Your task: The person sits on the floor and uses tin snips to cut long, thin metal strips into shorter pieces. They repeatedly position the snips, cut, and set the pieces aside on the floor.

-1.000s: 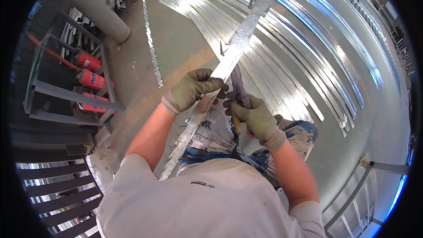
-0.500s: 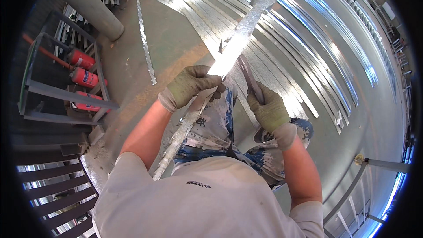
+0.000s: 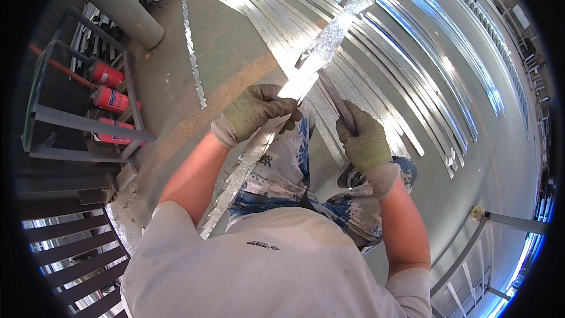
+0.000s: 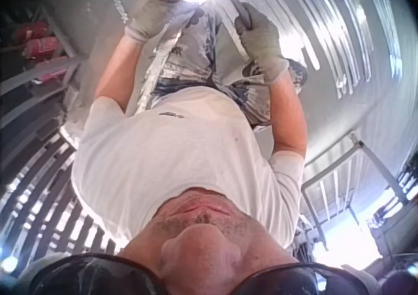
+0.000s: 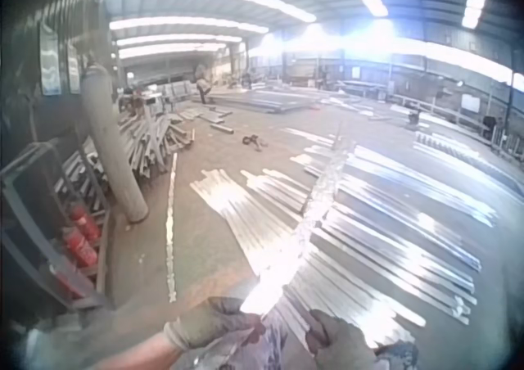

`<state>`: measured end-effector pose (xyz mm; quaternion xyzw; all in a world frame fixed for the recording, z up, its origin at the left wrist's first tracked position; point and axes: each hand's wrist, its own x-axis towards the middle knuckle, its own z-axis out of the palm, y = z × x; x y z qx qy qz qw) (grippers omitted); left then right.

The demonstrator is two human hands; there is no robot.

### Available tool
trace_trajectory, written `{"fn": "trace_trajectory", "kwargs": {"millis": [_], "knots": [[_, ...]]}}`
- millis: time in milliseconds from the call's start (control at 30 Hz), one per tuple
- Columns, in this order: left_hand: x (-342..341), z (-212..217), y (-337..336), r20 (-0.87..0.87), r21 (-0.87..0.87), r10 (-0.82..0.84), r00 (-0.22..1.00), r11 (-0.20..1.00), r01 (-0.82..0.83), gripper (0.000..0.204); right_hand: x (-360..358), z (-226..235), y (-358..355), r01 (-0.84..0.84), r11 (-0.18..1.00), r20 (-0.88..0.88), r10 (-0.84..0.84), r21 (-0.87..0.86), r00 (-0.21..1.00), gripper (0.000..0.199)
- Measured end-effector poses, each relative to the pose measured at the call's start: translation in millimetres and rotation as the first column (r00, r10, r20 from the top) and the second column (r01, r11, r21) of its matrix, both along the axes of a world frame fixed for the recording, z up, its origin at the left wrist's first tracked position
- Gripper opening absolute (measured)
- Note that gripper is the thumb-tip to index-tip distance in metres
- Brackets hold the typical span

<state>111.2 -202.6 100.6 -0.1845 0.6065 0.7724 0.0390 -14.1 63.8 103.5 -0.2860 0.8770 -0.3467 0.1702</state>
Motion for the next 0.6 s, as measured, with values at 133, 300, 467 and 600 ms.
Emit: {"fn": "trace_trajectory", "kwargs": {"millis": [133, 300, 467, 600], "knots": [[-0.2, 3.5, 2.8, 0.034, -0.001, 0.02, 0.999, 1.0, -0.02, 0.025, -1.5, 21.0, 2.3, -0.075, 0.996, 0.08, 0.072, 0.037, 0.994, 0.057], [-2.5, 1.2, 0.3, 0.004, 0.009, -0.005, 1.0, 1.0, 0.005, 0.025, -14.6, 38.8, 6.5, -0.142, 0.99, 0.269, 0.134, 0.009, 0.954, 0.051], [-23.6, 10.1, -10.7, 0.011, -0.239, -0.149, 0.989, 0.96, 0.147, 0.026, -18.5, 57.0, 2.6, -0.155, 0.984, 0.223, 0.132, 0.088, 0.966, 0.039], [-36.7, 13.4, 3.6, 0.01, -0.008, -0.108, 0.994, 0.994, 0.108, 0.028, -22.2, 46.3, 3.3, -0.151, 0.985, 0.159, 0.136, 0.085, 0.978, 0.035]]}}
